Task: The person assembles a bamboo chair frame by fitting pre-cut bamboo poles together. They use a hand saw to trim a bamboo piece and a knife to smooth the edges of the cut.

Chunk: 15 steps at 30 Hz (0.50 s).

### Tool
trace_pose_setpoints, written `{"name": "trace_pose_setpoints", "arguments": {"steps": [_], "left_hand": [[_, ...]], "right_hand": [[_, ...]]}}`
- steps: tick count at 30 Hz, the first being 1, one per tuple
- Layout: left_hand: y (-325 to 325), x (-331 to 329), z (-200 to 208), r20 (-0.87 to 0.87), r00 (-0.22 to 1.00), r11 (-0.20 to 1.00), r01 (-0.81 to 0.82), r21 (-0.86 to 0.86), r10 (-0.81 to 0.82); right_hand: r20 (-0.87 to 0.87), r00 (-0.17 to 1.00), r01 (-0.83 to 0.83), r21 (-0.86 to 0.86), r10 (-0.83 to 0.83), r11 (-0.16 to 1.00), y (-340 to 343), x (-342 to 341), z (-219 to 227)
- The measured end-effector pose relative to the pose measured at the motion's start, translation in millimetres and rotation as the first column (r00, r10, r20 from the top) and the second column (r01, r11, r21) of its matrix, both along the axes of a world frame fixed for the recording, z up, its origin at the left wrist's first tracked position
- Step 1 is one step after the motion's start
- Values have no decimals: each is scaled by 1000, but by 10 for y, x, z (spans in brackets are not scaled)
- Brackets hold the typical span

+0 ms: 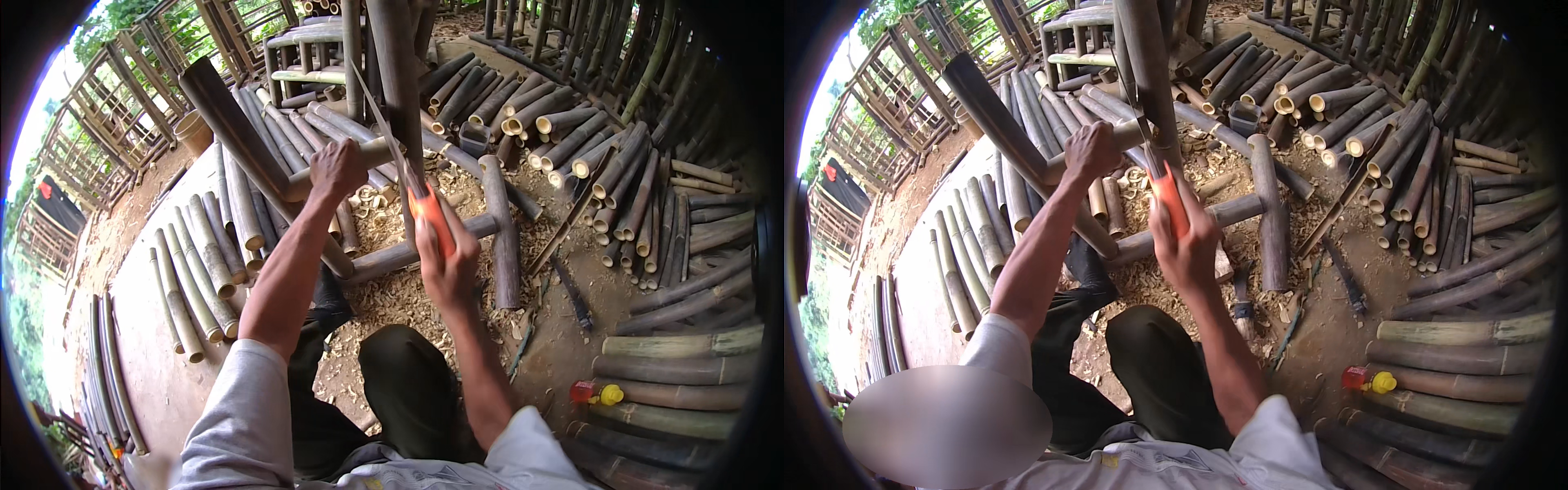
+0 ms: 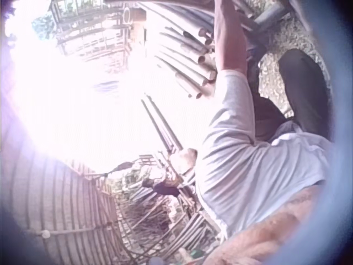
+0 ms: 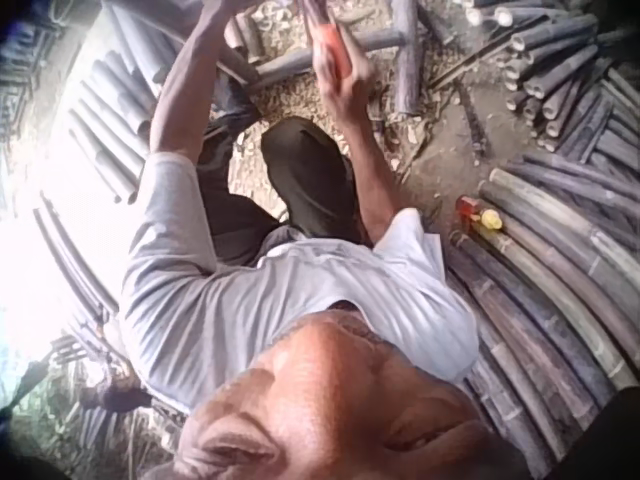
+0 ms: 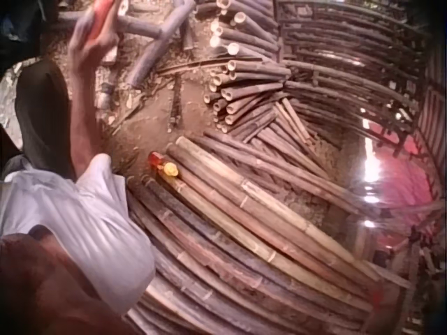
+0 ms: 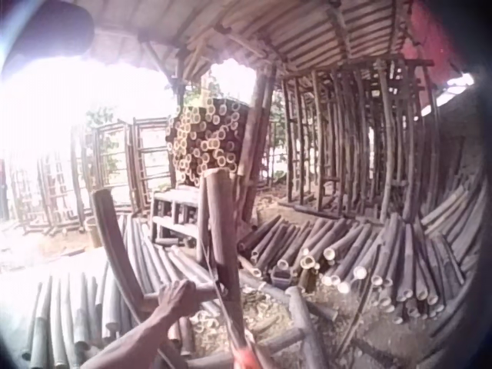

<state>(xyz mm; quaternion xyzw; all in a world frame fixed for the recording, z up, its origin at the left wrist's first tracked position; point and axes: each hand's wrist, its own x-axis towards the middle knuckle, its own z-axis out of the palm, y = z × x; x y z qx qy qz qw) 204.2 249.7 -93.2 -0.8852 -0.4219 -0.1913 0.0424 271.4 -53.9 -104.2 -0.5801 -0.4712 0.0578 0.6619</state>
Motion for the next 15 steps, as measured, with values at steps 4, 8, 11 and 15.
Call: {"name": "trace_pose_setpoints", "arguments": {"steps": [4,8,11,15], "left_hand": [[235,-146,67,-27,999,998,-30,58,31],[-49,26,63,-14,999,999,-39,-27,38],[-44,29,68,-25,999,999,-34,-36,33],[172,-184,21,18,1000,998,2,70,-4]], "right_hand": [[-31,995,-98,-75,96,992,-954,-163,-221],[29,998,-50,-37,51,998,116,150,-110],[51,998,-28,-107,34,994,324,147,62],[-89,990,-117,-90,109,989,-983,-240,-138]]}}
